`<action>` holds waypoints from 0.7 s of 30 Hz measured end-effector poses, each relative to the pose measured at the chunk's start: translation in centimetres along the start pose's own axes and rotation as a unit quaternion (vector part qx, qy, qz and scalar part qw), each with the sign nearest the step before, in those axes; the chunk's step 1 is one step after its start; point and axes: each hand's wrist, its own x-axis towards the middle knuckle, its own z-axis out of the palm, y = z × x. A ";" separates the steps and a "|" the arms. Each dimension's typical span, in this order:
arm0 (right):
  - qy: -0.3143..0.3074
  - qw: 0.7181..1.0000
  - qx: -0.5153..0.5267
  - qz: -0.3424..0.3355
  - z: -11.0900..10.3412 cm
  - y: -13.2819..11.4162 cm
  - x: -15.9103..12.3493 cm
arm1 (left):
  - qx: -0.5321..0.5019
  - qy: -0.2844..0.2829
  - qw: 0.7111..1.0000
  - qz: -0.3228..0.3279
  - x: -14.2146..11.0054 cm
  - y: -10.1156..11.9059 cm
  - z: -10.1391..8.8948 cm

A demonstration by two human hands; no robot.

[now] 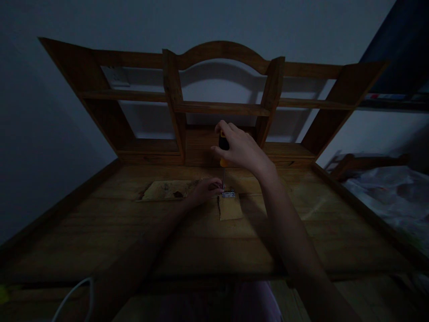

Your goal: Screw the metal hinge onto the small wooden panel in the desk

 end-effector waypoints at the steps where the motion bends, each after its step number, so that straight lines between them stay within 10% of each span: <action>1: 0.001 1.000 -0.005 0.002 0.1 0.0 0.0 | -0.002 -0.001 1.000 0.002 0.0 0.0 0.0; 21: 0.006 1.000 -0.010 0.006 0.3 0.2 0.2 | -0.019 -0.018 1.000 0.007 0.0 0.1 0.0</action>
